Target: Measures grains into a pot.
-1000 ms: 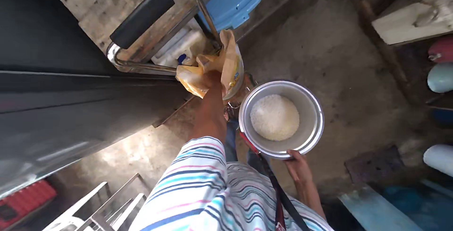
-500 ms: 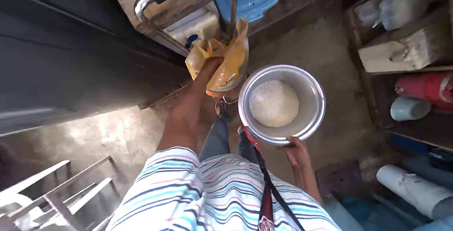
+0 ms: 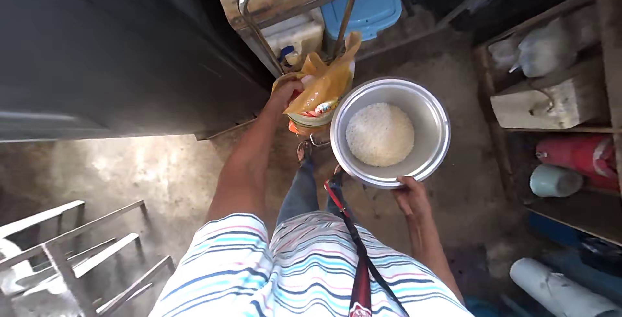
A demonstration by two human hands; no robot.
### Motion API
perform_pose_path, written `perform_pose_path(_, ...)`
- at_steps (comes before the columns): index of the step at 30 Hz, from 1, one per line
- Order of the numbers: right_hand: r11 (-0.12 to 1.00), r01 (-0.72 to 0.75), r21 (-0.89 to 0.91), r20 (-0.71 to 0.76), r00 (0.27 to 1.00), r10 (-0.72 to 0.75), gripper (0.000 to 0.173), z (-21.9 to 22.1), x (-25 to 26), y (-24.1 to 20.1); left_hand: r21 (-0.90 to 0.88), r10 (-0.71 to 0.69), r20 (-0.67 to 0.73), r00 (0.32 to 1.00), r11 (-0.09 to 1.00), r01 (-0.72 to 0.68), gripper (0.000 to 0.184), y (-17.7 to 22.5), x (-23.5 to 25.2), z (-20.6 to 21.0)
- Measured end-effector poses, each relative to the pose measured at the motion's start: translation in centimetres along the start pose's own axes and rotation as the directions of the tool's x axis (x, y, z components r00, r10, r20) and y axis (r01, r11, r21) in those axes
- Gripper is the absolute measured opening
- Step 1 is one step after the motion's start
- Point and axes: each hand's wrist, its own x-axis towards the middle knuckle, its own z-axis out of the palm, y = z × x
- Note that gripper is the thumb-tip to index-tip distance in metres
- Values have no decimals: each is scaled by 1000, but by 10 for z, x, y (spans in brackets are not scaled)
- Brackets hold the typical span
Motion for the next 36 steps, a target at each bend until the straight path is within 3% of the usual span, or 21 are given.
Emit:
perform_pose_path(4,1000,4,-17,15,1000,-3,34,2,0,-2,-139,38,24,999,990,-34,28,-7,2,-8)
perform_pose_path(10,1000,-13,-21,27,1000,14,30,6,-1,-3,-210,123,16,992,971,-117,30,22,-32,-10)
perform_pose_path(13,998,-45,-53,25,999,46,30,15,-1,-5,-82,245,56,968,967,-241,53,51,-69,-2)
perform_pose_path(16,996,-64,-66,40,997,67,32,21,-1,-5,199,390,57,919,897,-394,70,72,-116,26)
perform_pose_path(18,995,-75,-58,52,996,78,37,23,0,-2,432,559,118,821,716,-549,79,68,-148,55)
perform_pose_path(21,995,-92,-40,63,993,95,39,27,2,2,710,764,353,540,157,-687,63,28,-172,92)
perform_pose_path(23,993,-112,-36,69,991,114,38,29,2,4,657,795,556,242,-242,-714,46,-7,-164,102)
perform_pose_path(24,992,-122,-34,63,990,124,36,30,3,5,603,772,622,134,-362,-711,42,-18,-160,104)
perform_pose_path(25,991,-131,-26,60,989,133,34,31,4,6,560,754,652,80,-408,-721,40,-25,-157,104)
perform_pose_path(26,990,-143,-10,60,988,143,32,30,5,7,544,762,642,83,-377,-750,39,-25,-159,103)
perform_pose_path(27,988,-155,5,60,986,155,32,30,7,10,560,797,587,143,-272,-782,42,-20,-163,100)
perform_pose_path(28,986,-166,19,51,985,164,31,29,8,12,594,816,506,280,-94,-799,50,-9,-170,95)
perform_pose_path(29,984,-173,32,42,984,172,31,29,8,14,642,785,404,470,123,-757,61,7,-176,87)
perform_pose_path(30,983,-178,43,37,984,177,32,28,7,15,685,705,278,652,331,-649,71,25,-175,76)
perform_pose_path(32,980,-187,64,17,982,186,32,25,4,19,709,463,-5,886,627,-324,76,54,-152,50)
perform_pose_path(34,978,-188,89,-7,982,190,32,22,3,24,683,169,-149,974,730,-22,75,65,-105,23)
perform_pose_path(36,975,-185,124,-24,982,190,32,19,3,29,727,-14,-129,992,678,104,73,62,-54,14)
